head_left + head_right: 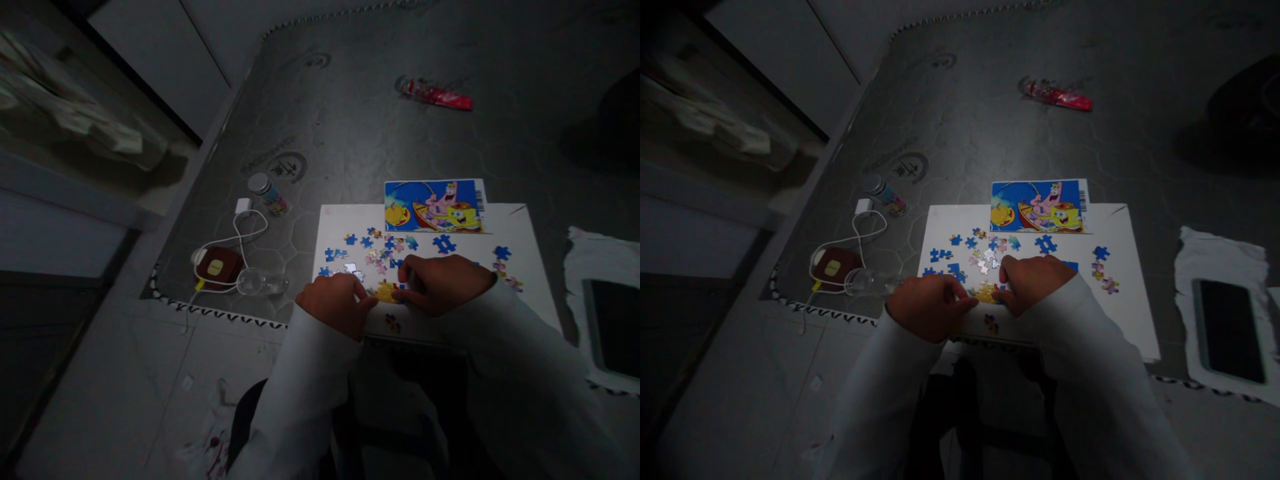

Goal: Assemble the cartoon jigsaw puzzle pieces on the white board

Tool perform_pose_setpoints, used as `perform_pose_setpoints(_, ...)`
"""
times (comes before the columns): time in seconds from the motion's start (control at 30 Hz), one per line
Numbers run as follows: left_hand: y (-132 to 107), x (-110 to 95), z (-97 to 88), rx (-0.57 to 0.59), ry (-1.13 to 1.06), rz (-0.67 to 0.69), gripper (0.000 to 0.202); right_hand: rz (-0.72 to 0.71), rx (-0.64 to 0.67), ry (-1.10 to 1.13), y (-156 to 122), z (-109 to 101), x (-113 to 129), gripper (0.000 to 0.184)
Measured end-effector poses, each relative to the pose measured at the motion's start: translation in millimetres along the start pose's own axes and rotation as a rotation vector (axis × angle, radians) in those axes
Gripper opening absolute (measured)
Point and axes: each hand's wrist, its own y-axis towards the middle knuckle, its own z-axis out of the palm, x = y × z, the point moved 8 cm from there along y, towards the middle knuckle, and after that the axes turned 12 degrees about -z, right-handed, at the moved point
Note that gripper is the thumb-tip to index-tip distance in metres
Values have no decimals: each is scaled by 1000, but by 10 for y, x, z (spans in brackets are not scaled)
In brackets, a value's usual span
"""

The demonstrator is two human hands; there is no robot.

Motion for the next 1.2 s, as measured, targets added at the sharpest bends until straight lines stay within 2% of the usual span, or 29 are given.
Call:
perform_pose_setpoints(0.2,46,28,-29,-51,-63,-4,24,0,68,13,-1,37,5,21)
perform_pose_setpoints(0.4,46,-118,-21,-78,-87,77,25,23,97,-30,-16,28,11,24)
perform_pose_setpoints(0.5,5,-119,-51,-69,-56,82,28,25,106,-21,-23,36,14,25)
perform_pose_setpoints(0.6,-70,-192,-24,-26,20,225,31,20,71,-31,-26,28,6,25)
perform_pose_setpoints(0.73,-198,-360,143,92,169,494,33,3,27,-35,-24,30,-7,25)
perform_pose_setpoints(0.83,-262,-458,211,153,205,604,30,-12,32,-29,-14,47,-4,24)
perform_pose_setpoints(0.93,-252,-485,232,150,261,613,24,-7,57,-26,-9,60,5,24)
perform_pose_setpoints(1.07,-208,-473,240,85,293,625,23,19,91,-23,-16,55,13,25)
perform_pose_setpoints(1.2,-189,-461,250,85,298,626,20,10,85,-19,-20,30,25,25)
